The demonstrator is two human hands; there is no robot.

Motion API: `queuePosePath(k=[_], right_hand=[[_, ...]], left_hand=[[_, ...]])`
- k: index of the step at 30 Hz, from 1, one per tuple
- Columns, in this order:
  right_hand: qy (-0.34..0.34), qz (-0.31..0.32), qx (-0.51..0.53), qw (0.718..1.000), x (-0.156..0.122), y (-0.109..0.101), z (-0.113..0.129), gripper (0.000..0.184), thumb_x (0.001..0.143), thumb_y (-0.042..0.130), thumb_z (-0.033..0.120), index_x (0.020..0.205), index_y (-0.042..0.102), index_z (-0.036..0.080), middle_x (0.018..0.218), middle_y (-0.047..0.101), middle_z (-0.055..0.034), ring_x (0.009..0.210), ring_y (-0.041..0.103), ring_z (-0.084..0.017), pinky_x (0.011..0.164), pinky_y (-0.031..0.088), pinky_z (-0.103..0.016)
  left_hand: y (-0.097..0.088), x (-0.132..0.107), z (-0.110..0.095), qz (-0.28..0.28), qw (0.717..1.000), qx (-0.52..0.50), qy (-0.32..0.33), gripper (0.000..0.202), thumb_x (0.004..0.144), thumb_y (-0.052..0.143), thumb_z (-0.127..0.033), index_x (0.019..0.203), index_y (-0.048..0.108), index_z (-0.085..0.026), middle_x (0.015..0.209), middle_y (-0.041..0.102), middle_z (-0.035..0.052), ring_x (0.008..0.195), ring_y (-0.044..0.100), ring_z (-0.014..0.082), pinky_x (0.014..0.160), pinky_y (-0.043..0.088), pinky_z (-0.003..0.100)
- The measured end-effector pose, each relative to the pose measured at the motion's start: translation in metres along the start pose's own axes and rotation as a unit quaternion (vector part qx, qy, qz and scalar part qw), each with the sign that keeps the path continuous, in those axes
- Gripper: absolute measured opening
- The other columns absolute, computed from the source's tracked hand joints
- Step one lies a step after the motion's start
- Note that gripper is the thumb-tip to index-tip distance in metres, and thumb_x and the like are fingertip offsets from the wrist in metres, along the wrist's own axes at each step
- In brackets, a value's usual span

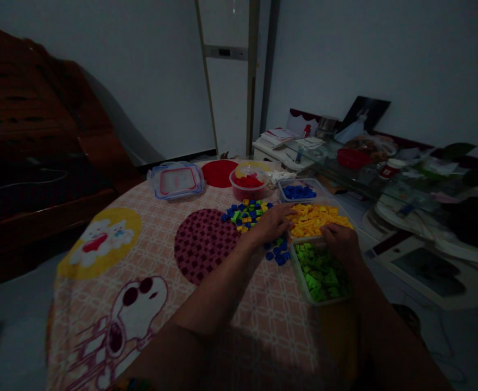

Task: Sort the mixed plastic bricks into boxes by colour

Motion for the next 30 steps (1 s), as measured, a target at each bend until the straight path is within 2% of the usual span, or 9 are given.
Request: queuePosePath(k=[3, 7, 10, 14, 18, 22, 26, 30], right_hand=[[-0.005, -0.002, 0.004, 1.000, 0.000, 0.000, 0.000, 0.030, 0.083, 0.049, 0.036, 0.063, 0.066, 0.021, 0.065, 0.069, -0.0053, 0.067, 0.061, -0.019, 0.064, 0.041, -0.028], [-0.005, -0.004, -0.009, 1.000, 0.000, 0.001, -0.001, 0.032, 0.084, 0.047, 0.036, 0.062, 0.065, 0.021, 0.063, 0.068, -0.0059, 0.064, 0.059, -0.018, 0.062, 0.039, -0.028], [-0.007, 0.002, -0.012, 1.000, 0.000, 0.002, -0.002, 0.033, 0.084, 0.047, 0.036, 0.060, 0.064, 0.021, 0.063, 0.067, -0.0064, 0.063, 0.059, -0.018, 0.062, 0.038, -0.029], [-0.004, 0.002, -0.015, 1.000, 0.000, 0.002, -0.003, 0.034, 0.084, 0.047, 0.038, 0.059, 0.062, 0.021, 0.063, 0.066, -0.0065, 0.063, 0.059, -0.019, 0.063, 0.038, -0.029], [0.000, -0.003, -0.008, 1.000, 0.000, 0.002, -0.003, 0.034, 0.084, 0.047, 0.039, 0.062, 0.064, 0.020, 0.065, 0.067, -0.0064, 0.064, 0.059, -0.019, 0.064, 0.039, -0.029], [-0.006, -0.005, -0.002, 1.000, -0.001, 0.002, -0.002, 0.035, 0.085, 0.046, 0.040, 0.062, 0.063, 0.021, 0.064, 0.067, -0.0064, 0.065, 0.059, -0.019, 0.064, 0.039, -0.029], [0.003, -0.007, -0.006, 1.000, -0.001, 0.001, -0.002, 0.033, 0.083, 0.047, 0.039, 0.061, 0.063, 0.021, 0.064, 0.067, -0.0065, 0.064, 0.058, -0.019, 0.063, 0.038, -0.030], [0.005, 0.009, -0.006, 1.000, -0.001, 0.001, -0.001, 0.033, 0.083, 0.047, 0.038, 0.060, 0.063, 0.021, 0.061, 0.065, -0.0056, 0.061, 0.056, -0.018, 0.062, 0.037, -0.029]], left_hand=[[-0.007, -0.003, 0.019, -0.037, 0.997, 0.044, -0.042, 0.033, 0.091, 0.057, -0.020, 0.123, 0.066, -0.019, 0.136, 0.065, 0.0122, 0.128, 0.059, 0.0232, 0.111, 0.046, 0.044], [-0.033, -0.012, 0.058, -0.094, 0.977, 0.134, -0.136, 0.036, 0.088, 0.056, -0.013, 0.122, 0.067, -0.016, 0.128, 0.068, 0.0127, 0.123, 0.061, 0.0246, 0.109, 0.047, 0.044], [-0.048, -0.023, 0.082, -0.105, 0.956, 0.185, -0.203, 0.034, 0.088, 0.053, -0.012, 0.119, 0.069, -0.015, 0.122, 0.071, 0.0128, 0.118, 0.063, 0.0249, 0.107, 0.049, 0.042], [-0.054, -0.037, 0.103, -0.070, 0.935, 0.228, -0.263, 0.034, 0.089, 0.054, -0.017, 0.119, 0.070, -0.017, 0.122, 0.071, 0.0132, 0.115, 0.064, 0.0269, 0.104, 0.049, 0.041], [-0.050, -0.041, 0.109, -0.028, 0.929, 0.246, -0.274, 0.036, 0.089, 0.055, -0.020, 0.122, 0.071, -0.020, 0.119, 0.073, 0.0112, 0.113, 0.065, 0.0262, 0.104, 0.048, 0.040], [-0.050, -0.037, 0.106, -0.016, 0.933, 0.236, -0.270, 0.032, 0.089, 0.052, -0.018, 0.113, 0.074, -0.020, 0.116, 0.074, 0.0104, 0.111, 0.066, 0.0257, 0.103, 0.048, 0.038], [-0.056, -0.034, 0.101, -0.043, 0.937, 0.222, -0.266, 0.029, 0.089, 0.051, -0.016, 0.101, 0.077, -0.018, 0.110, 0.075, 0.0114, 0.109, 0.067, 0.0268, 0.101, 0.050, 0.040], [-0.064, -0.033, 0.098, -0.094, 0.943, 0.201, -0.248, 0.027, 0.090, 0.053, -0.016, 0.104, 0.075, -0.017, 0.111, 0.075, 0.0120, 0.110, 0.067, 0.0266, 0.101, 0.051, 0.041]])
Point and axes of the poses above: each hand's wrist, its own x-axis towards the middle knuckle, its own y-axis out of the palm, z = x × y, the point moved 6 cm from there along x, towards the middle knuckle
